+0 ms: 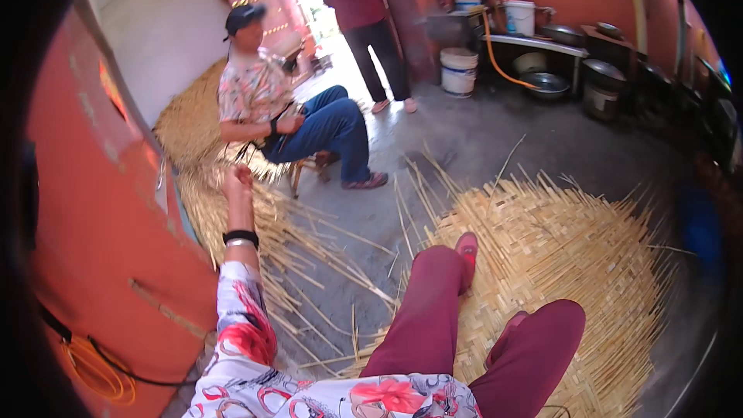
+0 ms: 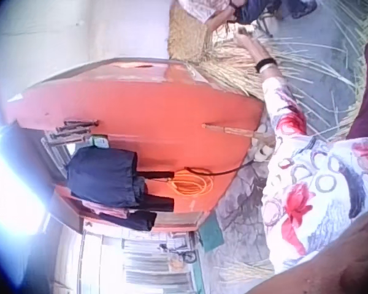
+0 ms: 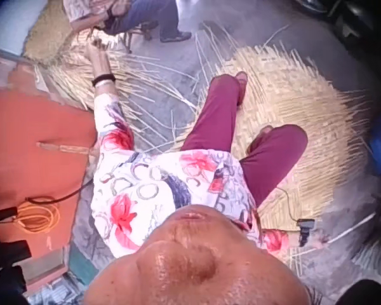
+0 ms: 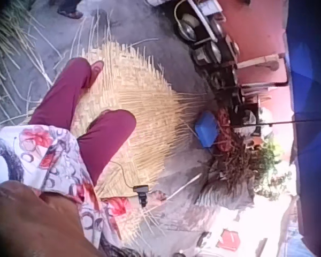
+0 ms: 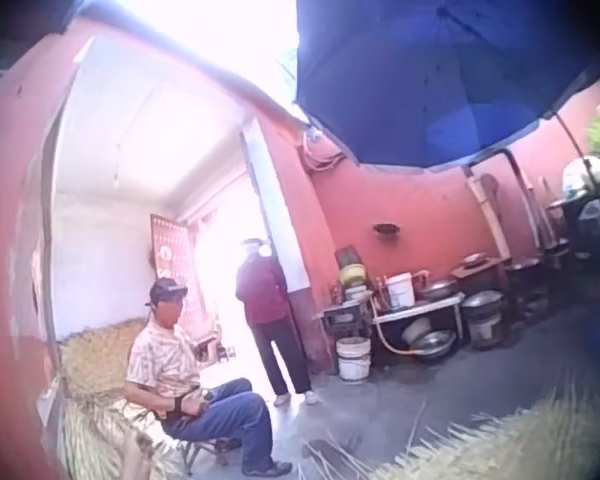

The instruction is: Weaving a large circular mat using thin bamboo strips.

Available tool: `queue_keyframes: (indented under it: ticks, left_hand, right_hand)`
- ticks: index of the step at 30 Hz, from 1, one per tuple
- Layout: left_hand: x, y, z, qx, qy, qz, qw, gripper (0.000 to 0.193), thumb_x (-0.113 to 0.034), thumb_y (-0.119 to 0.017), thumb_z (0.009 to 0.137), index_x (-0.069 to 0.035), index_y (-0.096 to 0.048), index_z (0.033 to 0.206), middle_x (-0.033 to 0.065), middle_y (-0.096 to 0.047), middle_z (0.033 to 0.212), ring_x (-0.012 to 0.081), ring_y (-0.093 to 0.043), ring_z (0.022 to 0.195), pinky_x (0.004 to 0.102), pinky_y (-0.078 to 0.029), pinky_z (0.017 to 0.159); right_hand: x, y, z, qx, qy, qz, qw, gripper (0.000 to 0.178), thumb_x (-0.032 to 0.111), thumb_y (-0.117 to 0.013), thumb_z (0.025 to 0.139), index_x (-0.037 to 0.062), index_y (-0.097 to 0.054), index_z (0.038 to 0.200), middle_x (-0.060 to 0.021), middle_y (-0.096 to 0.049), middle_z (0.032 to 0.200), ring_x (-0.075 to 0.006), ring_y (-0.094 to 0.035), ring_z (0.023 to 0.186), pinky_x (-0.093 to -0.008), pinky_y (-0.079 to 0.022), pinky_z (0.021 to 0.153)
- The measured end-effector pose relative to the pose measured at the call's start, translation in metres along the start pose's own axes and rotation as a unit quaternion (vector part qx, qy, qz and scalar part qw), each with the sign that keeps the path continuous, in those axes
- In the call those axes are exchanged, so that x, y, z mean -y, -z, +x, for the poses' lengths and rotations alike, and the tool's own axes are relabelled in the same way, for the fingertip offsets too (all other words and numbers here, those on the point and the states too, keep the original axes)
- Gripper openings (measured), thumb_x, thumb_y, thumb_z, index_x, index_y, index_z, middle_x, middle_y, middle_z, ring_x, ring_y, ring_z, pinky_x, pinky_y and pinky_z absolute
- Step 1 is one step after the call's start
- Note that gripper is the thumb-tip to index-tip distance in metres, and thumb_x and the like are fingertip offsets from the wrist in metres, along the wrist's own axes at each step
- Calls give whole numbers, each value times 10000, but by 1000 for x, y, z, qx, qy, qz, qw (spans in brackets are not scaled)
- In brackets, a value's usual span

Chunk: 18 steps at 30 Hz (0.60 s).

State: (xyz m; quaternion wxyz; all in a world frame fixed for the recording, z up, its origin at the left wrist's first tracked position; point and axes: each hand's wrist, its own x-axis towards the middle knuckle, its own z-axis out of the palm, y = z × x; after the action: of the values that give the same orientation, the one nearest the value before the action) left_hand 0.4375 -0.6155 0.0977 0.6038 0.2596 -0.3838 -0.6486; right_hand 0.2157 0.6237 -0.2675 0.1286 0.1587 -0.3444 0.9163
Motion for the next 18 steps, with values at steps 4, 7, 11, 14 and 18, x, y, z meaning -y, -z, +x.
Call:
queue_keyframes:
  ticks: [4,7,11,14,18]
  left_hand:
    - [118,-132,-142,294,221,141,919,157,-169,-553,895,-41,-616,830,51,-613,678,120,-542,506,210,-396,414]
    - [172,-212,-268,571,182,193,777,271,-265,-598,898,-68,-599,1084,43,-672,957,111,-636,830,239,-456,634]
    - [200,-283,-447,817,148,122,543,310,-303,-611,898,-34,-606,1052,43,-654,908,119,-649,807,271,-484,638]
    - [214,-302,-561,861,196,83,462,258,-247,-639,894,-10,-613,992,34,-610,737,100,-589,665,254,-464,575]
    - [234,-303,-645,862,226,37,452,246,-237,-639,898,4,-604,930,19,-581,716,82,-518,651,258,-438,585]
  right_hand:
    - [-84,-23,11,75,-12,137,988,344,202,-508,963,21,-510,1255,-127,-612,1157,-187,-610,999,-242,-491,623]
    - [-138,-111,0,-182,1,148,972,308,221,-515,962,20,-532,1196,-119,-633,1120,-187,-629,966,-249,-496,606]
    - [-165,-254,-16,-225,24,139,964,248,251,-542,953,49,-580,1093,-68,-671,1021,-159,-658,849,-268,-508,581]
    - [-171,-337,-19,-234,2,197,952,205,266,-548,957,93,-580,1062,-22,-667,951,-88,-637,754,-218,-484,549]
    - [-167,-399,-20,-323,-88,188,923,240,329,-542,956,139,-594,1092,41,-597,813,-44,-554,648,-207,-438,509]
